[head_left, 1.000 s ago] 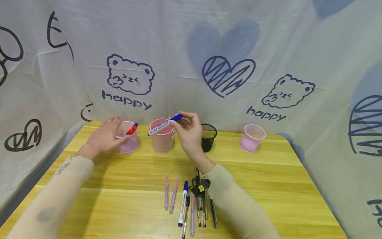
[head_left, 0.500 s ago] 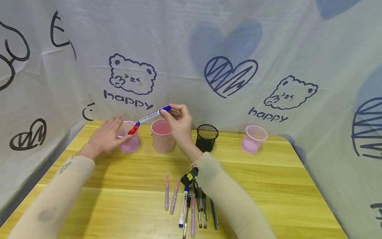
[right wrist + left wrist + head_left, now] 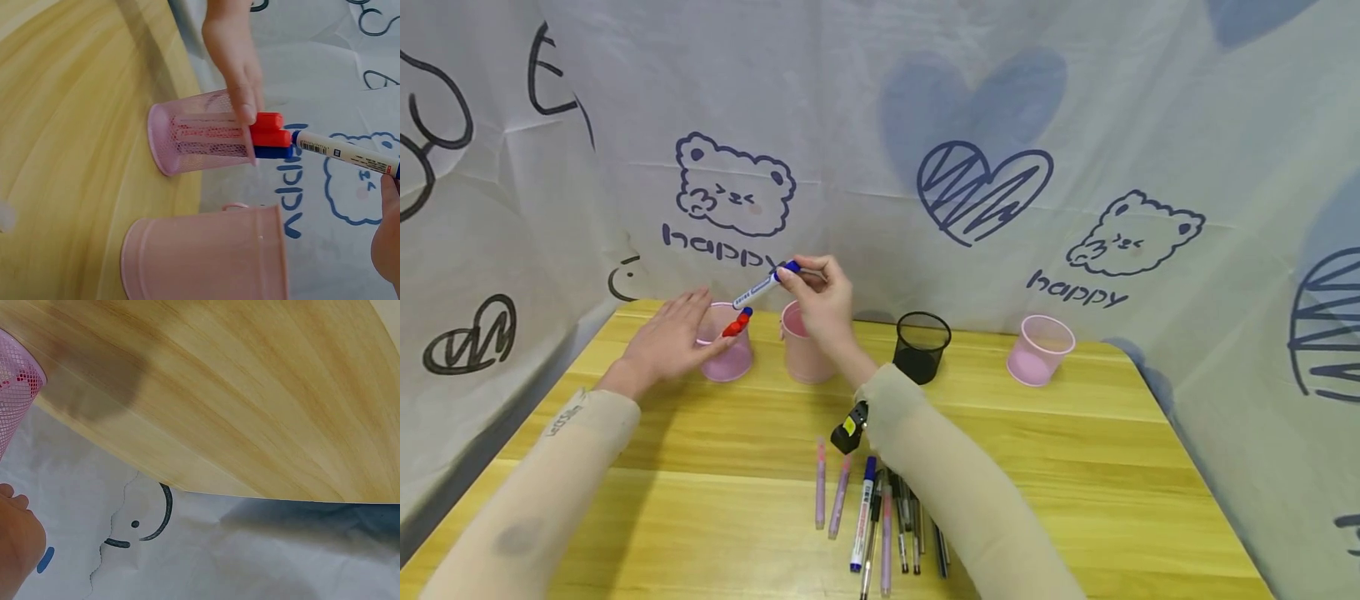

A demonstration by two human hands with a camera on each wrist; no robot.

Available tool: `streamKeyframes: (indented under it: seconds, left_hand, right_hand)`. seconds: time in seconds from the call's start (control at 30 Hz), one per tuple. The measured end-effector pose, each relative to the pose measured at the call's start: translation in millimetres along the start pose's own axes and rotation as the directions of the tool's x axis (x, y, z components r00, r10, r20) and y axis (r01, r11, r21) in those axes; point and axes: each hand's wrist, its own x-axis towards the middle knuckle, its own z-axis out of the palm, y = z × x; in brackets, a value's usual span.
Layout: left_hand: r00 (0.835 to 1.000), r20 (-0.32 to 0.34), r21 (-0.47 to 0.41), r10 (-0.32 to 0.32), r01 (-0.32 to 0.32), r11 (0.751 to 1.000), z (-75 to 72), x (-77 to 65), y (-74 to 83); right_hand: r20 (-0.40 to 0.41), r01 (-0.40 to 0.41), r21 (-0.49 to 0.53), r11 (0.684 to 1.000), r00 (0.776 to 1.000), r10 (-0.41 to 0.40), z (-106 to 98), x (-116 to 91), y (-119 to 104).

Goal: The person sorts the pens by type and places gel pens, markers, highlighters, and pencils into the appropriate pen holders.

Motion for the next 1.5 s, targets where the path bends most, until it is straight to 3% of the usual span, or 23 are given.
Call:
streamKeyframes:
  seconds: [0.2,0.43,0.87,0.93,1.07,1.37,1.43,1.5]
  left_hand:
    - [1.0,-0.001,-0.016,-0.006,0.006,1.0,1.0,-1.8,-0.6]
    - [1.0,-0.004,-0.026,0.004,-0.004,1.0,1.0,-1.5,-0.8]
    - [1.0,-0.005,-0.021,0.004,-0.004,1.0,0.4,-1.1,0.0]
    - [1.0,-0.004,-0.019,0.003,-0.003,1.0,0.5,-1.1,-0.2]
    - [1.0,0.001,-0.01,0.004,-0.004,1.0,1.0,-0.5,-1.0]
    - [1.0,0.001,-0.014,0.001,-0.001,1.0,0.6,-0.6,-0.7]
    - [1.0,0.003,-0.009,0.002,-0.002,1.0,0.2,-0.6,-0.5]
    - [1.0,0.003,-0.007,0.004,-0.004,1.0,-0.3,-0.7,-0.2]
  right_hand:
    - [-0.005,-0.022,-0.056,0.998,1.0,0.021,9,0,12]
    - [-0.008,-0.126,-0.091,0.988,0.992,0.126,15,-3,22]
    - [0.034,-0.149,-0.297,0.943,0.986,0.166,13,-7,39]
    - [0.049,-0.151,-0.351,0.924,0.983,0.179,13,-6,41]
    - [0.124,-0.137,-0.5,0.855,0.966,0.228,15,-4,43]
    - [0.287,-0.061,-0.721,0.691,0.881,0.376,21,-3,33]
    - [0.298,-0.064,-0.729,0.682,0.866,0.401,22,-4,31]
    - [0.295,-0.098,-0.705,0.702,0.86,0.416,23,-5,28]
